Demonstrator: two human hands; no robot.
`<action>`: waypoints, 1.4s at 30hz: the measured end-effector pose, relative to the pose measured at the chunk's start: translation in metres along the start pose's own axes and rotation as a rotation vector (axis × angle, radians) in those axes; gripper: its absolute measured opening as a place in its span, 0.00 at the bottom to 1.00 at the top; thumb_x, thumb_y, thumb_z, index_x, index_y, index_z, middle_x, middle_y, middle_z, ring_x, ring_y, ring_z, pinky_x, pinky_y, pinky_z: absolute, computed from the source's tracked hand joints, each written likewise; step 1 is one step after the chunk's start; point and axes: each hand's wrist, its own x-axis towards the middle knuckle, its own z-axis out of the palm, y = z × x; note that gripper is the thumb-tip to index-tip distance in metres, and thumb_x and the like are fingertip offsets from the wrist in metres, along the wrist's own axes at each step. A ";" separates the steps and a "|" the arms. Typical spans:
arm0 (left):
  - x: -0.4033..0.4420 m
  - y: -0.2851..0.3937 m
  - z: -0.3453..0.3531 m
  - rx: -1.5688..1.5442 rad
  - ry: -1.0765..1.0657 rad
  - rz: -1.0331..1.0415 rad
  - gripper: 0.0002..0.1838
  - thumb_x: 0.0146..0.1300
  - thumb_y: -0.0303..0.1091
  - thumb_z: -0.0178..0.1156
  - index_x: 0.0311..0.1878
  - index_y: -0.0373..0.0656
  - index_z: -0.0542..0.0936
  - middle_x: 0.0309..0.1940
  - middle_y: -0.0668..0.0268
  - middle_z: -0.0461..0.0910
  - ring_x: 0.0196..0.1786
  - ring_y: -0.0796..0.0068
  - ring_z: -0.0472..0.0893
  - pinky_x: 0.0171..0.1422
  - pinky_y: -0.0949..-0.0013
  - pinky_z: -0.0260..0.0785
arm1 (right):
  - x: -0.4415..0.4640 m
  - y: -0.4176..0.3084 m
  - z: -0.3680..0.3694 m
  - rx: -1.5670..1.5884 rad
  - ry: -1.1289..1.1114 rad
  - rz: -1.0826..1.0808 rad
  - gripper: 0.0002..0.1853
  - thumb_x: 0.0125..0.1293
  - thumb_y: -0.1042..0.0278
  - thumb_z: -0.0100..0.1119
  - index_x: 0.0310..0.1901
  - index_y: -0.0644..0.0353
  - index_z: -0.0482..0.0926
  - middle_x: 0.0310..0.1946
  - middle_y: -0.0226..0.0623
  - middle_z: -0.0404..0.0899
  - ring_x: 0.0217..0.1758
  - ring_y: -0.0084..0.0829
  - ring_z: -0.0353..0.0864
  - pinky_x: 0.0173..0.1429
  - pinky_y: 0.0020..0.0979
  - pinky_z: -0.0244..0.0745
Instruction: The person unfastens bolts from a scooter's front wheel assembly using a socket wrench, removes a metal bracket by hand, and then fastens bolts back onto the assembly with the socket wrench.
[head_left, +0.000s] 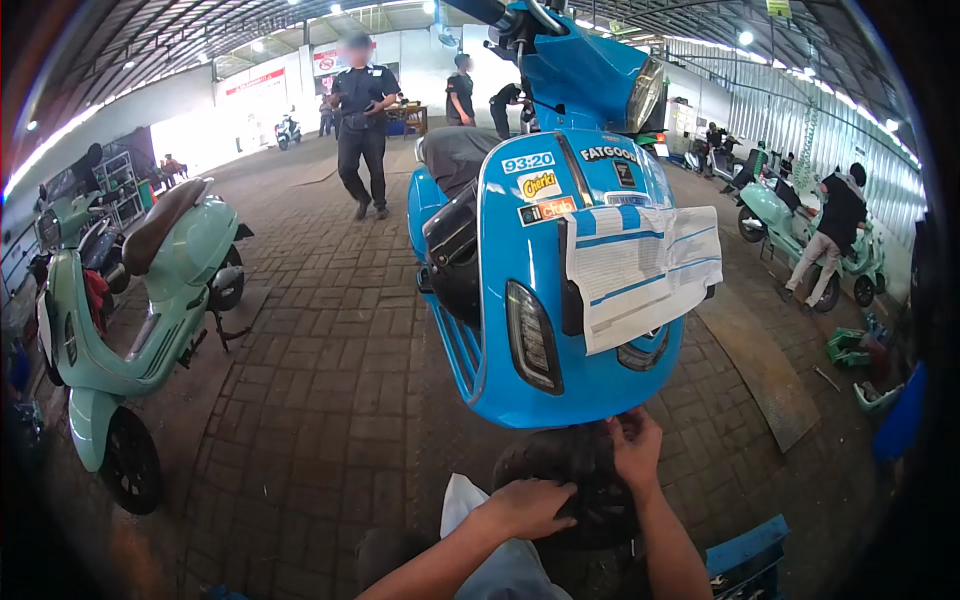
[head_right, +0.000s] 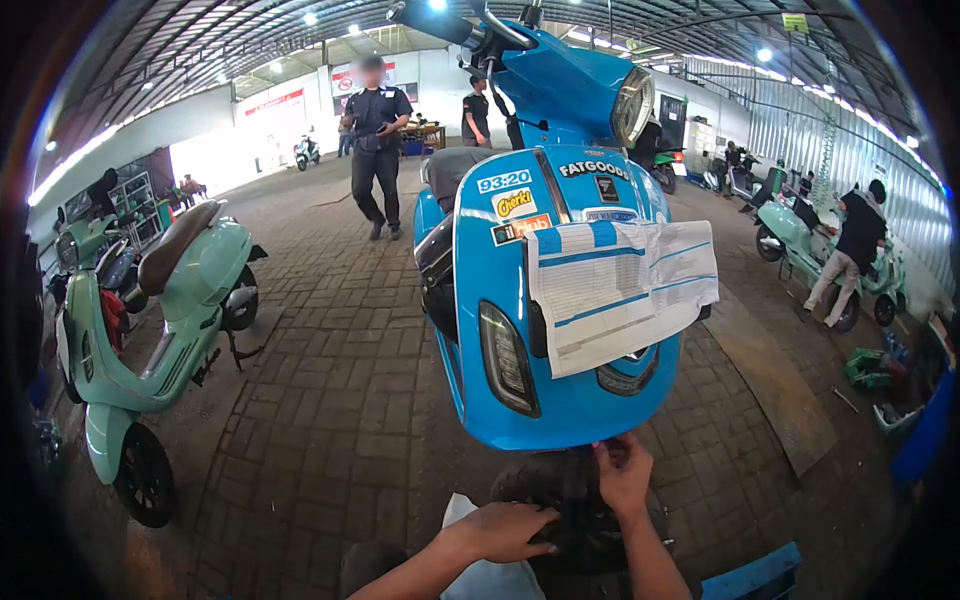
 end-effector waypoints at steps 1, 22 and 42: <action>-0.002 -0.003 0.000 0.012 -0.004 -0.007 0.33 0.74 0.55 0.61 0.72 0.39 0.74 0.62 0.48 0.82 0.66 0.43 0.81 0.69 0.45 0.74 | 0.001 -0.001 0.002 -0.053 0.014 -0.027 0.13 0.69 0.77 0.71 0.52 0.71 0.82 0.36 0.36 0.88 0.39 0.20 0.86 0.45 0.26 0.79; -0.005 -0.003 0.020 0.034 -0.110 -0.049 0.33 0.75 0.53 0.61 0.74 0.40 0.73 0.66 0.48 0.80 0.69 0.45 0.79 0.71 0.46 0.74 | 0.004 -0.003 0.014 0.426 0.127 0.129 0.06 0.70 0.79 0.70 0.45 0.69 0.83 0.37 0.35 0.88 0.38 0.24 0.85 0.41 0.29 0.79; 0.003 0.011 0.021 0.073 -0.091 -0.009 0.32 0.74 0.57 0.62 0.69 0.42 0.77 0.57 0.44 0.85 0.60 0.43 0.84 0.65 0.46 0.77 | 0.004 0.005 0.022 0.098 0.143 0.154 0.08 0.67 0.76 0.73 0.44 0.70 0.87 0.28 0.38 0.88 0.29 0.23 0.84 0.36 0.31 0.79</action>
